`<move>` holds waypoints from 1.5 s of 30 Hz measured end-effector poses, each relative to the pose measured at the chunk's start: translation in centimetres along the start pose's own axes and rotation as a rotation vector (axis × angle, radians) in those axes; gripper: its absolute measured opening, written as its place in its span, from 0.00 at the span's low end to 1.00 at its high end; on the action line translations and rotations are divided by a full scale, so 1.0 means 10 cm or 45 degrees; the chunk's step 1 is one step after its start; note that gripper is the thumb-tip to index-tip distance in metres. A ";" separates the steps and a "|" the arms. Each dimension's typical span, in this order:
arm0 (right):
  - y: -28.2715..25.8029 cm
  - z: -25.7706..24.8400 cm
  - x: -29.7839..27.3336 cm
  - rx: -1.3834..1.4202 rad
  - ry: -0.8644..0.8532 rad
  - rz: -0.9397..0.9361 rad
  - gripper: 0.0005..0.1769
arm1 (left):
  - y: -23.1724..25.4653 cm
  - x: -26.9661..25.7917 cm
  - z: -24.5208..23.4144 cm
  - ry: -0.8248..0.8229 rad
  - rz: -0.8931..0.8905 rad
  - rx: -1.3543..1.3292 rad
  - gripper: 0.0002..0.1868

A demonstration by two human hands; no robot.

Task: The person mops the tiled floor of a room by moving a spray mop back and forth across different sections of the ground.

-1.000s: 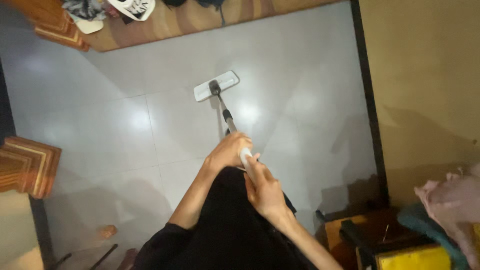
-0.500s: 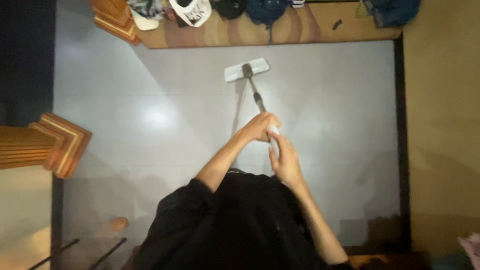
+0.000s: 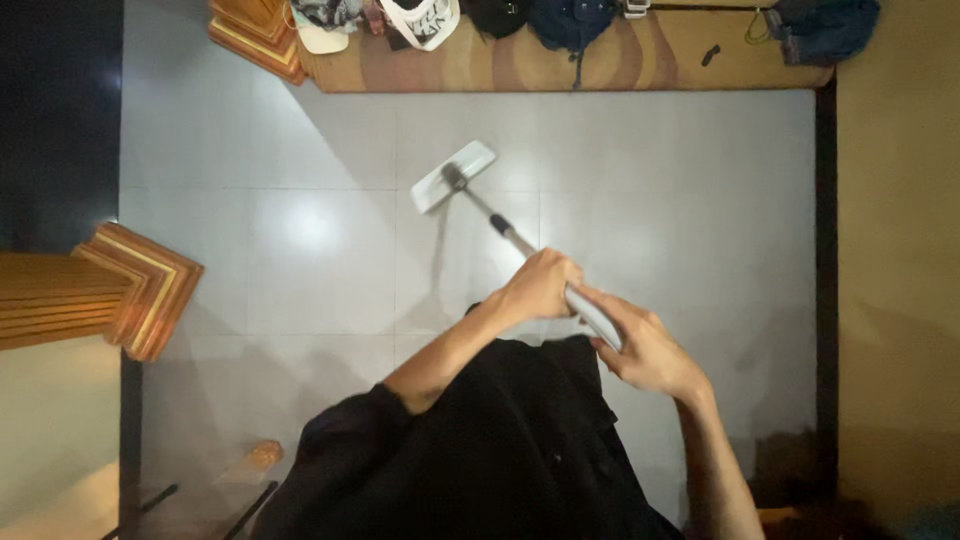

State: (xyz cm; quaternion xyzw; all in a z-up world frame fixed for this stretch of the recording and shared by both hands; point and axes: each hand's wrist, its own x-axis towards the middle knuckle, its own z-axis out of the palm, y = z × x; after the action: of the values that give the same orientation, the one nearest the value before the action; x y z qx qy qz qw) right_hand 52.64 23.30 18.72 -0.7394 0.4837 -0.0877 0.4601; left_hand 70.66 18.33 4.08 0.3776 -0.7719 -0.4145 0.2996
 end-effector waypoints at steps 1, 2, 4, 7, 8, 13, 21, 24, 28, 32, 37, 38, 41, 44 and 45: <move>-0.05 0.03 0.01 -0.016 -0.043 -0.104 0.45 | 0.04 -0.12 -0.02 -0.027 -0.067 0.029 0.10; -0.10 0.07 0.03 -0.012 -0.115 -0.021 0.45 | 0.05 -0.22 -0.05 -0.054 -0.133 0.058 0.12; -0.12 0.16 0.09 -0.004 -0.273 0.134 0.47 | 0.03 -0.44 -0.09 0.116 0.003 0.163 0.15; -0.16 0.32 0.33 -0.020 -0.342 0.027 0.48 | -0.16 -0.66 -0.19 0.212 0.026 0.255 0.21; -0.15 0.40 0.42 -0.006 -0.335 -0.074 0.48 | -0.26 -0.74 -0.19 0.216 0.008 0.276 0.25; -0.22 0.60 0.95 -0.142 -0.355 -0.160 0.44 | -0.77 -0.87 -0.33 0.433 -0.062 0.346 0.22; -0.70 1.17 1.98 -0.343 0.292 -0.315 0.31 | -1.42 -0.84 -1.62 0.657 -0.130 0.447 0.16; -0.92 1.33 2.36 -0.429 0.299 -0.262 0.30 | -1.59 -0.91 -2.11 0.581 -0.166 0.480 0.17; -1.15 1.31 2.64 -0.059 0.071 -0.290 0.36 | -1.59 -0.96 -2.47 0.483 -0.204 0.421 0.15; -1.49 1.10 2.70 -0.040 -0.154 -0.252 0.38 | -1.37 -1.12 -2.64 0.415 -0.404 0.281 0.19; -1.96 1.04 2.91 -0.280 -0.381 -0.074 0.37 | -1.29 -1.41 -2.78 0.702 -0.280 0.347 0.14; -2.01 1.09 2.98 -0.266 -0.351 -0.188 0.37 | -1.34 -1.47 -2.83 0.747 -0.262 0.370 0.15; -2.06 1.33 3.12 -0.239 -0.274 -0.457 0.37 | -1.56 -1.70 -3.06 0.719 -0.107 0.414 0.12; -2.16 1.60 3.31 -0.246 -0.213 -0.551 0.37 | -1.79 -1.92 -3.37 0.653 -0.056 0.420 0.15; -2.21 1.70 3.35 -0.247 -0.199 -0.536 0.37 | -1.84 -2.00 -3.47 0.650 -0.048 0.418 0.15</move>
State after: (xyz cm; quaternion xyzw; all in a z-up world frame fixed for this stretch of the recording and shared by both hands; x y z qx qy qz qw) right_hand 93.80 9.19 15.53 -0.8691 0.2881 -0.0772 0.3946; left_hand 114.46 13.78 1.66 0.5272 -0.7212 -0.1814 0.4111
